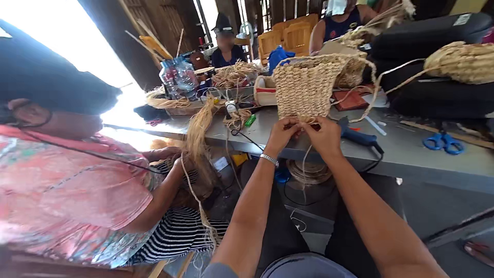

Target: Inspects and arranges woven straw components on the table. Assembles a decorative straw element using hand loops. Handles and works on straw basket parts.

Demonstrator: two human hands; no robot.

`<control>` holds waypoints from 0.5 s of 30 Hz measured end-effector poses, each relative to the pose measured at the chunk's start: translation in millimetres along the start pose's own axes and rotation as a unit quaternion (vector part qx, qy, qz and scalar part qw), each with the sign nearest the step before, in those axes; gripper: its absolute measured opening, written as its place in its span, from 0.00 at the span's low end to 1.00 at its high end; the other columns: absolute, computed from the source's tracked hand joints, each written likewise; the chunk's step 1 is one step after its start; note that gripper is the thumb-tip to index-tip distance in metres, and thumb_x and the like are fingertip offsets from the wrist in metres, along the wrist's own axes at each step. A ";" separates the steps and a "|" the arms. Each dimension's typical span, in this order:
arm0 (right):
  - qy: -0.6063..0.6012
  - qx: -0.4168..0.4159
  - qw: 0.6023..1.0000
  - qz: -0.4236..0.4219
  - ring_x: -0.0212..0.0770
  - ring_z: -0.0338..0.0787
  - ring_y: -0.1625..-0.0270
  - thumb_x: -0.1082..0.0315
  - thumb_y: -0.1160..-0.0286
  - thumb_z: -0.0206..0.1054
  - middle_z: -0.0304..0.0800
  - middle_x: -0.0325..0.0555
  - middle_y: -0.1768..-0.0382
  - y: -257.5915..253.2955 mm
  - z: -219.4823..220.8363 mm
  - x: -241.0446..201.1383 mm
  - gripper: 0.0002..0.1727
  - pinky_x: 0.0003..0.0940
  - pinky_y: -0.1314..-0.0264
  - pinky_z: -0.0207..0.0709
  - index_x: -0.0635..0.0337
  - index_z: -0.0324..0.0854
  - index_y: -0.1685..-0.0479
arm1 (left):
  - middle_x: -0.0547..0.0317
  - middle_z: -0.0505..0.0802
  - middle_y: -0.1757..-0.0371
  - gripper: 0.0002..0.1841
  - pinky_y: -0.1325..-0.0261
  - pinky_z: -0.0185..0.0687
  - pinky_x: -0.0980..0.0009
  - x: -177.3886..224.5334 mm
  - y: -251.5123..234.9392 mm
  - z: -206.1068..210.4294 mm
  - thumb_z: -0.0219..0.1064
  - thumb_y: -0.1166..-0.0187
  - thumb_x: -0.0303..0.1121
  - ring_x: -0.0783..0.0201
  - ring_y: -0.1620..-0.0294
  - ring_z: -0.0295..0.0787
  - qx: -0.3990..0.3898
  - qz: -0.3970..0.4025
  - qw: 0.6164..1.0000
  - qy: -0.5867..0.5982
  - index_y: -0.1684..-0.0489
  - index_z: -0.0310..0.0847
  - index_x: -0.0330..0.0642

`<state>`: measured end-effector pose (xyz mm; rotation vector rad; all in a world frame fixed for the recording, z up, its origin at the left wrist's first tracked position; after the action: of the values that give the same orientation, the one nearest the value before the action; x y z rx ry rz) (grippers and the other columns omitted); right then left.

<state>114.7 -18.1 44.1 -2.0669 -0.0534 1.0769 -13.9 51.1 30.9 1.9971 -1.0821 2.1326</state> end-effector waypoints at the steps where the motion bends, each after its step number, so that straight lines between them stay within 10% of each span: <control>1: 0.003 0.001 1.000 0.000 0.55 0.95 0.53 0.63 0.19 0.71 0.93 0.64 0.54 -0.6 0.8 -0.1 0.17 0.54 0.42 0.86 0.72 0.87 0.47 | 0.55 0.90 0.63 0.06 0.61 0.87 0.74 -3.3 -5.5 -1.2 0.65 0.18 0.22 0.71 0.69 0.86 0.001 0.005 1.000 0.012 0.51 0.82 0.28; 15: 0.010 -0.012 1.000 0.014 0.57 0.94 0.52 0.62 0.17 0.69 0.92 0.67 0.54 0.3 -2.7 -2.3 0.19 0.55 0.41 0.85 0.74 0.85 0.46 | 0.55 0.89 0.66 0.05 0.62 0.86 0.75 -2.6 -9.4 0.7 0.64 0.18 0.20 0.71 0.70 0.85 -0.011 0.010 0.999 0.034 0.52 0.81 0.26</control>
<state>115.0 -20.9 46.3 -2.1063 -0.0278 1.0767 -8.4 59.0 32.8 1.8985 -1.1167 2.1700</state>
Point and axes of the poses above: each hand's wrist, its own y-axis away from the middle knuckle, its own z-axis out of the palm, x = y × z, the point moved 6 cm from there along -y, towards the middle knuckle
